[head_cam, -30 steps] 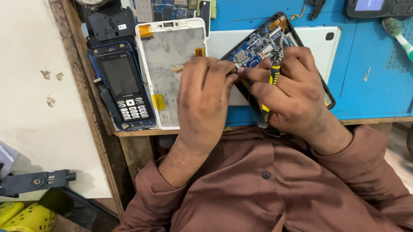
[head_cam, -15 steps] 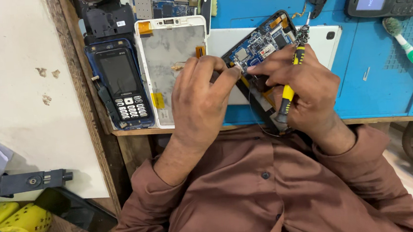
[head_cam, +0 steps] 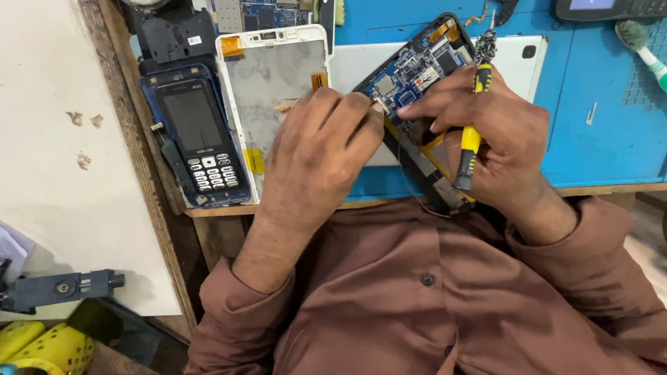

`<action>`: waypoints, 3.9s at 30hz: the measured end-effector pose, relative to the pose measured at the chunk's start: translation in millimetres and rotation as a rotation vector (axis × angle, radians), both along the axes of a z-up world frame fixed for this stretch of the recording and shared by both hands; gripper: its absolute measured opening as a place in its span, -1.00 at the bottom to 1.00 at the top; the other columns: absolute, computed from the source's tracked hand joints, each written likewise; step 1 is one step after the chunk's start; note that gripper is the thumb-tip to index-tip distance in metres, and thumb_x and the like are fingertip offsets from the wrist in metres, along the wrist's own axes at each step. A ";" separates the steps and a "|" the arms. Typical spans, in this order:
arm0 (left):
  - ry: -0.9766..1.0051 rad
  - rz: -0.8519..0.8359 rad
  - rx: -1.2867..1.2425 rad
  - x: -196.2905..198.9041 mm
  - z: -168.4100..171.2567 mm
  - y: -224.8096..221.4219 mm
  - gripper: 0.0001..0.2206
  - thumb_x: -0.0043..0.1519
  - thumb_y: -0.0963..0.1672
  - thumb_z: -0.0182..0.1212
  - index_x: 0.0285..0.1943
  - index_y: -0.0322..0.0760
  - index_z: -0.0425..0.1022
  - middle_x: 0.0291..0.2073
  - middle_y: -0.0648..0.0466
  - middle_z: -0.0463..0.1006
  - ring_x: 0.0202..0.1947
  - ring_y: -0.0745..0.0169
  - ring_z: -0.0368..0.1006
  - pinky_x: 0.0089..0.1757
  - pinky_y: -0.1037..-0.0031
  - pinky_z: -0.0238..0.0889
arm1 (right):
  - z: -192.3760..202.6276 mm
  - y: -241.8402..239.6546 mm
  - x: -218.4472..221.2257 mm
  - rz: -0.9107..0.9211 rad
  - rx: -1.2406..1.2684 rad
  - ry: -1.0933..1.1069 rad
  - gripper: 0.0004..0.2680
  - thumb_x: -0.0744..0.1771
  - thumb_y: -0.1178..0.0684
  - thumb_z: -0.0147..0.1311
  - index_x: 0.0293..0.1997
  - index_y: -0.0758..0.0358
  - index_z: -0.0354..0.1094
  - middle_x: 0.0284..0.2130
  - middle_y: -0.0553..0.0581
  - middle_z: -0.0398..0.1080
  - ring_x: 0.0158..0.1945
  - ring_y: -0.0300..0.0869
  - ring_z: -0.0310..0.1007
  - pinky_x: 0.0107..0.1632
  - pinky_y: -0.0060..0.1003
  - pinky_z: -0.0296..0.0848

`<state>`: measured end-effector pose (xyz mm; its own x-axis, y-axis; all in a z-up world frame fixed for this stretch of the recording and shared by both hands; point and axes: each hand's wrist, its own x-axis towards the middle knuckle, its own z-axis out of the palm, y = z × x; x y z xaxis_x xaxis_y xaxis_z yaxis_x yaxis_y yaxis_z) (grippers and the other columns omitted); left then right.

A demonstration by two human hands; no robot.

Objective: The person uses a yellow-handled screwdriver to unscrew and remove components from a disassembled mobile phone motherboard. They carefully manipulate the circuit board and remove a small metal bracket.

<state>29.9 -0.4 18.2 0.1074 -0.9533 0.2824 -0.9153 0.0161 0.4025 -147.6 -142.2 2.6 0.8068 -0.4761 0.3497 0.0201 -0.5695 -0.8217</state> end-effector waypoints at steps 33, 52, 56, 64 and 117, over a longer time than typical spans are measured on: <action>0.259 0.184 -0.067 -14.9 -12.4 2.9 -0.73 0.25 -0.23 0.42 0.05 -0.31 0.43 -0.06 0.03 0.51 -0.04 0.04 0.46 0.00 0.27 0.33 | -1.4 -2.8 -0.9 0.015 0.054 0.000 -0.88 0.27 0.40 0.00 -0.22 0.34 0.26 -0.14 0.27 0.56 -0.15 -0.01 0.55 -0.01 -0.23 0.49; 0.262 0.270 -0.099 -18.1 -18.7 7.6 -0.72 0.25 -0.20 0.44 0.07 -0.25 0.44 -0.03 0.07 0.51 -0.01 0.10 0.41 0.04 0.22 0.08 | 9.9 8.5 17.5 -0.016 -0.247 0.199 -0.74 0.32 0.31 0.35 -0.05 0.30 0.25 0.01 0.18 0.52 0.09 0.08 0.46 0.10 -0.14 0.44; 0.252 0.279 -0.096 -18.5 -22.0 11.0 -0.72 0.30 -0.19 0.44 0.10 -0.19 0.43 -0.01 0.17 0.51 0.02 0.20 0.41 0.03 0.30 0.01 | 11.5 10.0 23.3 -0.030 -0.332 0.240 -0.72 0.25 0.31 0.41 -0.17 0.35 0.25 -0.10 0.22 0.52 -0.02 0.09 0.44 0.06 -0.05 0.41; 0.370 0.269 -0.059 -4.1 -17.3 5.9 -0.71 0.23 -0.19 0.47 0.03 -0.22 0.43 -0.08 0.16 0.50 -0.03 0.19 0.42 0.05 0.27 0.02 | 14.0 18.2 32.7 -0.074 -0.323 0.383 -0.75 0.30 0.32 0.36 -0.17 0.31 0.22 -0.08 0.23 0.53 0.04 0.10 0.44 0.02 -0.12 0.48; 0.515 0.258 0.043 7.6 -18.8 1.0 -0.82 0.36 -0.08 0.33 0.02 -0.20 0.50 -0.13 0.20 0.55 -0.15 0.29 0.45 -0.04 0.30 -0.03 | 9.6 12.6 20.2 0.063 -0.384 0.553 -0.76 0.27 0.12 0.32 -0.21 0.26 0.21 -0.12 0.23 0.50 -0.05 0.01 0.32 -0.06 -0.15 0.34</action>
<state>37.5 0.6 -0.7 0.4512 -0.8875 0.0936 -0.5730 -0.2076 0.7928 -127.5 -129.6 12.1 0.9380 -0.3463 0.0124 -0.3021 -0.8347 -0.4605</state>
